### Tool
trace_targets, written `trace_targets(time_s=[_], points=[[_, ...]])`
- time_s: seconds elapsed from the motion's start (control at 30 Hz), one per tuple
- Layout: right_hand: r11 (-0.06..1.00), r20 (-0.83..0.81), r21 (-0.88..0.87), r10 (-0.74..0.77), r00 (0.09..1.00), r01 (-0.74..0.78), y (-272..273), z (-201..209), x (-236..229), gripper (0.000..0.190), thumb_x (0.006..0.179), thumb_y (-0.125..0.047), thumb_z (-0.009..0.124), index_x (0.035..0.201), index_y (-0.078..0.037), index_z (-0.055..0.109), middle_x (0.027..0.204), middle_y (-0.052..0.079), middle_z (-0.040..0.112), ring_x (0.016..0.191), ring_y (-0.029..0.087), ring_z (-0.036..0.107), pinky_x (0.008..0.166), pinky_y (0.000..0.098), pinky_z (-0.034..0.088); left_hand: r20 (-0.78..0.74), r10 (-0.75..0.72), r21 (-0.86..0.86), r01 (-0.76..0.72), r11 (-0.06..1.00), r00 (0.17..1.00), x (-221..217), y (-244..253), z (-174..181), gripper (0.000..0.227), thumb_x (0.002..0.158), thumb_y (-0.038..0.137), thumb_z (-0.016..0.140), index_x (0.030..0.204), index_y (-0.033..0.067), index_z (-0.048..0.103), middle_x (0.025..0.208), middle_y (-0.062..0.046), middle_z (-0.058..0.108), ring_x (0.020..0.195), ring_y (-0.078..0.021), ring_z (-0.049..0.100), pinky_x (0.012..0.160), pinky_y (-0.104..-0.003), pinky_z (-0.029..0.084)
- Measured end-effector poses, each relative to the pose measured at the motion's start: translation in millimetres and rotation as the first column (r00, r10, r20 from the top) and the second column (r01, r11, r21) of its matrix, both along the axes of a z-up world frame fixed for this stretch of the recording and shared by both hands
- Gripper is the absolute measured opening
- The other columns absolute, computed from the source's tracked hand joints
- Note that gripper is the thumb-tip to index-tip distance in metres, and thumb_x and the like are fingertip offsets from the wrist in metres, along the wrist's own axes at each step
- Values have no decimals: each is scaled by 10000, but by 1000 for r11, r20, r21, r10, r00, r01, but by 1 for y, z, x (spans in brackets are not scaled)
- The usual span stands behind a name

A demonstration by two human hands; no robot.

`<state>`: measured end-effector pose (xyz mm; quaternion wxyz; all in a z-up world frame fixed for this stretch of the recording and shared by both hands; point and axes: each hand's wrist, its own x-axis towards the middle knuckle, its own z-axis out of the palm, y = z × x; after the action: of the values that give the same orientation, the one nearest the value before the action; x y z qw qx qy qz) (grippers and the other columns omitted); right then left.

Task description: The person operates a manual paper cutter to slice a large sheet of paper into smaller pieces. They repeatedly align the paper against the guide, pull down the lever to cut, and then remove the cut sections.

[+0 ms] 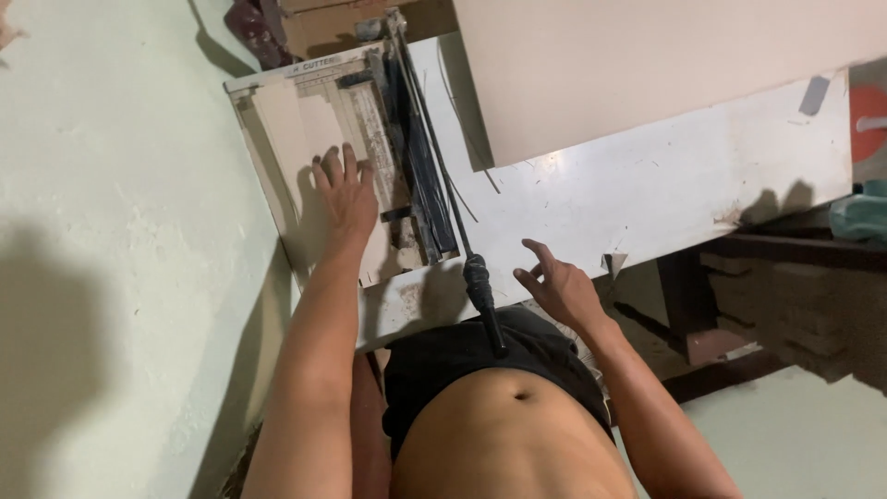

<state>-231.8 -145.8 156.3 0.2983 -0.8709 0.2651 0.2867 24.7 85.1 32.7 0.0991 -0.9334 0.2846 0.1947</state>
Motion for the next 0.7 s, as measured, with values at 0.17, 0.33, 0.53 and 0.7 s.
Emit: trace_targets(time_s=[0.17,0.33,0.53,0.7], points=[[846,-1,386,-397,918,366,-23,-63,-4,589,1034,-372,609,1535,-125,422,1038,239,766,809,381,771,690,476,621,-183,101,-219,-141,965,978,-34,-16,57,492,1003,233,615,1466,96,520,1604,-215,276,1464,-420,224,1170,-635,182],[571,28,559,-737,675,601,-70,-99,43,720,1065,-315,586,1594,20,231,1261,338,630,944,447,725,773,518,609,-204,165,-401,-236,885,965,-55,-58,84,499,1015,213,607,1492,134,481,1565,-190,300,1444,-422,281,1138,-621,286],[335,-132,606,-852,507,721,-112,-105,108,825,1071,-334,589,1599,50,86,1586,354,298,1253,508,603,978,620,576,-220,71,-601,-192,776,973,-62,-167,77,537,983,190,642,1483,99,469,1472,-168,442,1380,-378,421,1091,-542,416],[238,-234,646,-843,484,726,-116,-91,114,891,1041,-331,643,1615,10,54,1633,313,222,1333,493,547,1034,648,540,-576,238,-366,-507,781,782,-57,-231,-17,813,969,375,578,1582,-5,204,1504,-278,383,1366,-472,441,1044,-578,476]])
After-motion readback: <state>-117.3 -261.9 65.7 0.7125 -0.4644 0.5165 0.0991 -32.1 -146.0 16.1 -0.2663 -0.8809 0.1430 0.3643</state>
